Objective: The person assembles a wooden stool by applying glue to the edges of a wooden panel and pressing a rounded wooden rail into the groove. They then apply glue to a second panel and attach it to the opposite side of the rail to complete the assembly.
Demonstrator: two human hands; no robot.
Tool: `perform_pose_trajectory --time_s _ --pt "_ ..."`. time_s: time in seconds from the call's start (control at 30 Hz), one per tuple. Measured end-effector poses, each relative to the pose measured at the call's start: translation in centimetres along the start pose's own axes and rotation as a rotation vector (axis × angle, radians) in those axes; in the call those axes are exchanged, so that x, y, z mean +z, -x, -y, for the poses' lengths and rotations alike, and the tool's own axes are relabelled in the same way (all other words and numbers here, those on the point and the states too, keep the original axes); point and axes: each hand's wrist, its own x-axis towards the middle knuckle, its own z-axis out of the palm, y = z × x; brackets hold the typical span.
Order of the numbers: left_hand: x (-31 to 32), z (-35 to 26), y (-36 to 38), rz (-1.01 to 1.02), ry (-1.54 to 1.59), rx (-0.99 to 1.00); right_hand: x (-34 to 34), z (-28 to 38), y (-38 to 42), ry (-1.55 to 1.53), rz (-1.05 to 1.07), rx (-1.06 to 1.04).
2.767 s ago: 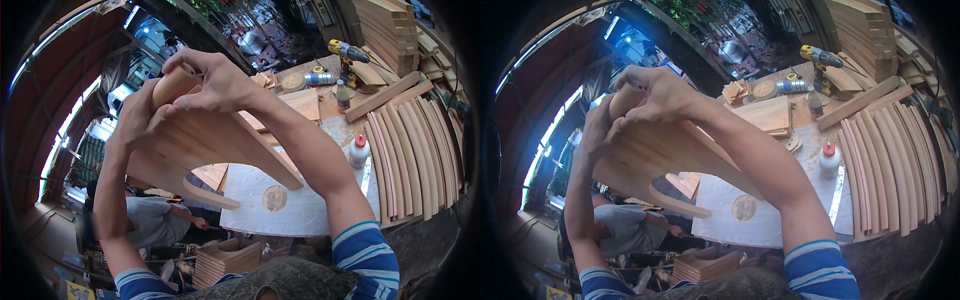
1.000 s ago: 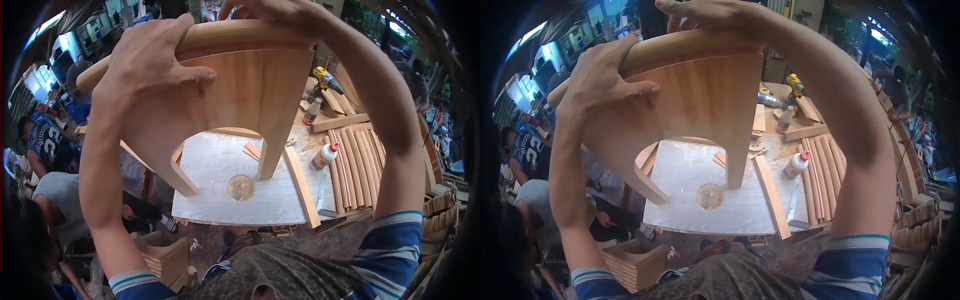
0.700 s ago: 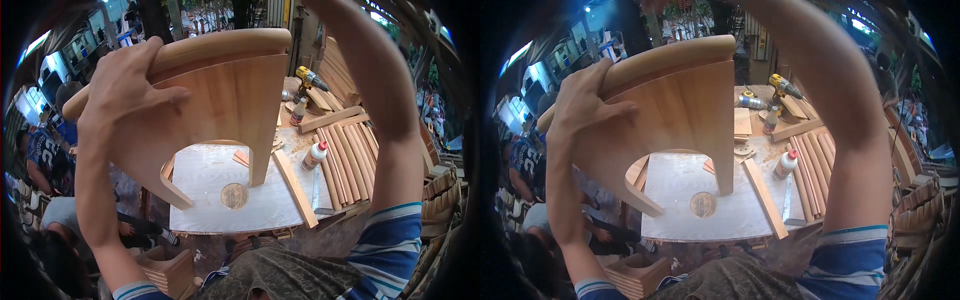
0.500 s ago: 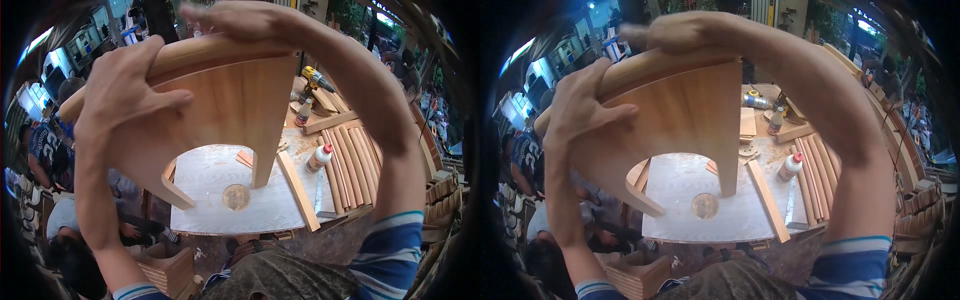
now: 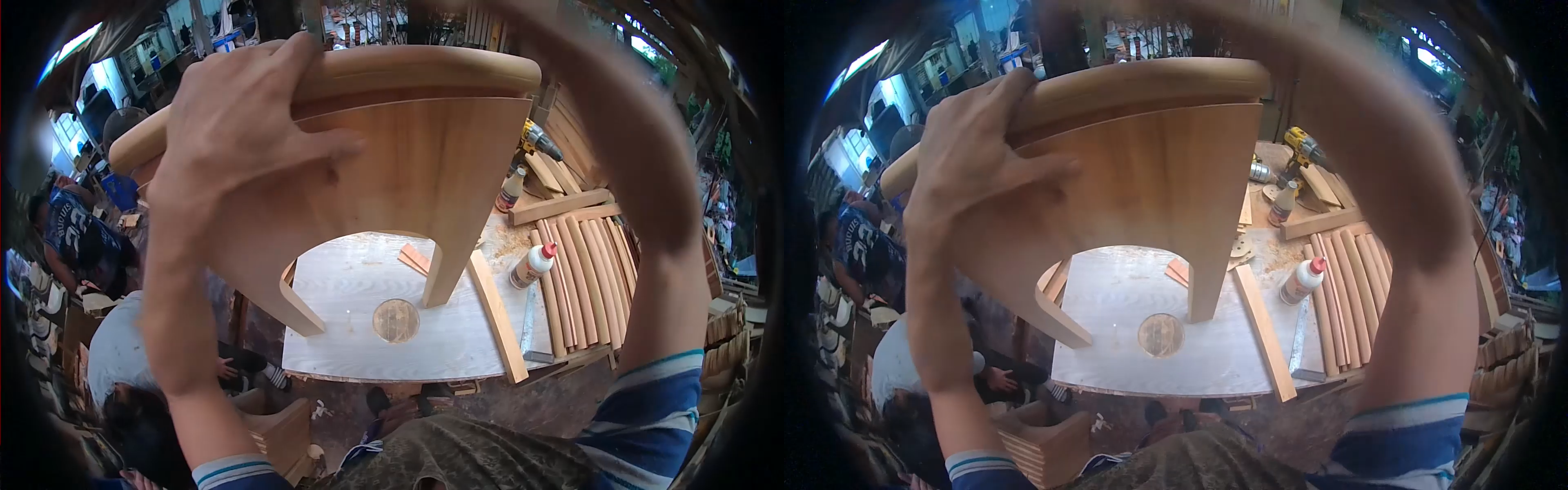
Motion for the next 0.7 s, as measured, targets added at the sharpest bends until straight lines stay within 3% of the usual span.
perform_pose_trajectory --time_s 0.03,0.1,0.3,0.33,0.4,0.47,0.5,0.53,0.6,0.67,0.7 --pt "0.3 0.0 0.1 -0.065 -0.014 -0.004 1.7 -0.3 0.2 0.022 0.090 -0.043" --pt "0.8 0.4 0.1 -0.035 -0.007 -0.025 1.0 -1.6 0.1 0.315 -0.081 -0.418" --pt "-1.0 -0.7 0.2 0.052 0.022 -0.047 -0.2 1.0 2.3 -0.327 -0.263 0.195" --pt "-1.3 -0.8 0.3 0.039 0.014 -0.047 -1.1 0.8 3.2 -0.393 -0.408 0.062" --pt "-1.3 -1.0 0.6 -0.011 0.004 -0.016 -3.8 2.3 8.6 -0.449 -0.552 0.106" --pt "-0.9 -0.8 0.6 -0.077 0.058 0.044 -3.7 2.4 17.2 -0.488 -0.910 0.031" --pt "-1.2 -1.2 0.5 -0.070 0.077 0.030 -1.9 4.9 21.8 -0.658 -1.165 0.099" --pt "-1.3 -1.5 0.5 -0.058 0.067 -0.017 0.6 3.6 28.3 0.322 -1.232 0.246" --pt "-1.1 -1.9 0.3 -0.026 0.155 -0.090 5.9 6.1 42.8 -0.343 -1.700 0.442" --pt "0.4 -1.9 0.5 -0.087 0.178 -0.077 10.3 13.0 53.6 -0.069 -2.228 0.940" --pt "0.8 -1.9 0.4 -0.084 0.164 -0.102 15.6 18.4 65.9 0.332 -1.842 1.363"
